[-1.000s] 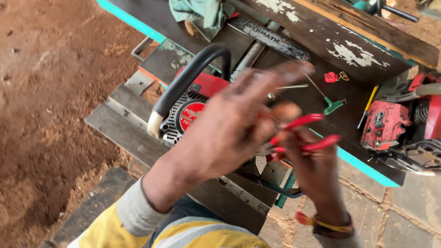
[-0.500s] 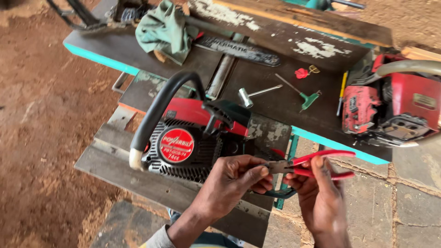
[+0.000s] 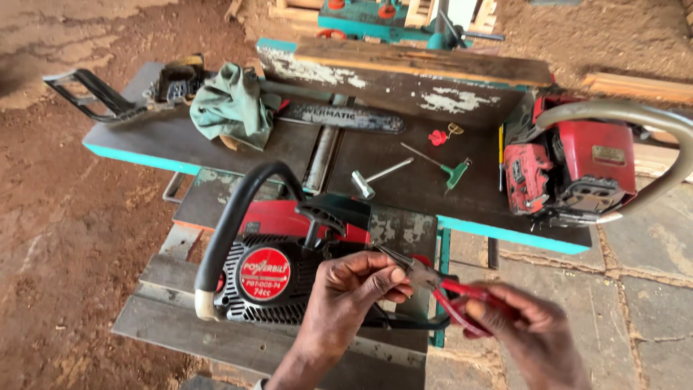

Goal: The person repairs a chainsaw by manipulating its internal components using pliers and a screwdriver. They adjust parts within the engine housing and handle the tool repeatedly to secure or align internal mechanisms.

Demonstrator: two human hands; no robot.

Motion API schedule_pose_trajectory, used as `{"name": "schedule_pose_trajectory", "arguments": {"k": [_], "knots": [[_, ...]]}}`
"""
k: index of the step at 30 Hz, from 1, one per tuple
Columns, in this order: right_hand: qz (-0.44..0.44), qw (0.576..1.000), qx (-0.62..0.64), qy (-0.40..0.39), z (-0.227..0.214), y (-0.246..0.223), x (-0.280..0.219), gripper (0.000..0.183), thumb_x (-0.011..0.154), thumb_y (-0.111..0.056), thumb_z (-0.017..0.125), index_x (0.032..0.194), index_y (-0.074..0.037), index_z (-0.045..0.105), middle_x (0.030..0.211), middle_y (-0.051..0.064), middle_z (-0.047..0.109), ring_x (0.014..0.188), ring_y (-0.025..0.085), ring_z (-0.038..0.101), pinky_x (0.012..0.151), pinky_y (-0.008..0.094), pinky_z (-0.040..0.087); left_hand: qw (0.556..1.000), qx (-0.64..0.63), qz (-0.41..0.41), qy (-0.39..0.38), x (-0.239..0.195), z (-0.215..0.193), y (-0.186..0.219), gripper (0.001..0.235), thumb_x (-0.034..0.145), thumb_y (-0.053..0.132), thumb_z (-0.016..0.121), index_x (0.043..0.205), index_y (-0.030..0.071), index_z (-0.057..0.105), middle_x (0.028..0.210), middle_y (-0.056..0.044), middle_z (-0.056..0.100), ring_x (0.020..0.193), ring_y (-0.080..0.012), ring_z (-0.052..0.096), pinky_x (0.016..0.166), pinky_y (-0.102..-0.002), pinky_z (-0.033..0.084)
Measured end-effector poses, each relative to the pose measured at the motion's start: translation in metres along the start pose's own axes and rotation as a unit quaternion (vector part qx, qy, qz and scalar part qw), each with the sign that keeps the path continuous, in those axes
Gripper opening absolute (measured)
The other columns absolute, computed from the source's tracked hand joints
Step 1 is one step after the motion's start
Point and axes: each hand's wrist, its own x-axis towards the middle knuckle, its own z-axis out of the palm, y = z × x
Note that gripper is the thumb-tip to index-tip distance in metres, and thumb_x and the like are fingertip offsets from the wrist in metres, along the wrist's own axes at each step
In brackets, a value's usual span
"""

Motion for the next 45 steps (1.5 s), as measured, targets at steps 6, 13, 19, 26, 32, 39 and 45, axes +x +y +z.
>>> {"name": "schedule_pose_trajectory", "arguments": {"k": [6,13,19,26,32,39,45], "knots": [[-0.036,0.997,0.060,0.011,0.011,0.021,-0.007,0.035,0.080,-0.009,0.074,0.113,0.002,0.076,0.097,0.023,0.083,0.082,0.028,0.083,0.066,0.045,0.067,0.999,-0.005,-0.018,0.033,0.003,-0.002,0.003,0.018,0.094,0.013,0.073,0.100,-0.004,0.075,0.087,-0.008,0.075,0.079,-0.0130,0.074,0.072,-0.030,0.064],[0.038,0.997,-0.051,-0.051,0.027,-0.012,-0.014,0.028,0.076,-0.014,0.079,0.100,0.000,0.078,0.086,0.017,0.080,0.074,0.021,0.082,0.072,0.041,0.068,1.000,0.027,-0.007,0.014,0.008,-0.001,0.004,0.020,0.094,0.018,0.073,0.100,-0.001,0.076,0.088,-0.005,0.075,0.077,-0.0090,0.071,0.072,-0.027,0.063],[0.106,0.970,-0.170,-0.136,0.060,-0.026,-0.018,0.030,0.083,-0.022,0.077,0.109,-0.007,0.079,0.080,0.017,0.082,0.074,0.026,0.077,0.073,0.038,0.067,0.996,0.081,-0.019,0.006,0.025,0.004,0.007,0.025,0.096,0.024,0.071,0.102,0.000,0.074,0.085,-0.004,0.074,0.076,-0.0074,0.070,0.068,-0.025,0.063],[0.052,0.979,0.177,-0.083,0.068,0.003,-0.023,0.046,0.084,-0.042,0.067,0.091,0.003,0.076,0.081,0.016,0.081,0.077,0.027,0.079,0.078,0.040,0.066,0.973,0.203,0.043,-0.098,0.014,0.012,0.023,0.031,0.104,0.031,0.061,0.110,0.004,0.073,0.087,-0.001,0.071,0.077,-0.0059,0.067,0.063,-0.025,0.059],[0.072,0.946,0.313,-0.032,0.064,0.016,-0.010,0.063,0.107,-0.063,0.047,0.069,-0.014,0.042,0.058,-0.001,0.038,0.049,0.013,0.042,0.052,0.030,0.044,0.938,0.329,-0.008,-0.108,-0.005,0.023,0.019,0.032,0.103,0.034,0.055,0.109,0.004,0.063,0.060,-0.003,0.058,0.050,-0.0092,0.057,0.046,-0.029,0.045],[-0.157,0.986,0.056,0.014,0.070,-0.009,0.001,0.032,0.100,-0.041,0.058,0.109,-0.010,0.060,0.084,0.000,0.063,0.076,0.009,0.058,0.063,0.026,0.049,0.925,0.371,0.061,-0.047,-0.001,0.033,0.009,0.036,0.108,0.035,0.045,0.097,0.006,0.062,0.054,-0.004,0.053,0.043,-0.0108,0.046,0.039,-0.034,0.038],[-0.056,0.972,0.225,0.034,0.081,-0.014,0.007,0.045,0.112,-0.035,0.061,0.082,-0.001,0.060,0.070,0.003,0.054,0.060,0.014,0.050,0.052,0.031,0.042,0.911,0.394,0.102,-0.060,0.000,0.037,0.003,0.040,0.112,0.032,0.045,0.089,0.001,0.055,0.059,-0.009,0.059,0.046,-0.0180,0.058,0.044,-0.036,0.044]]}}
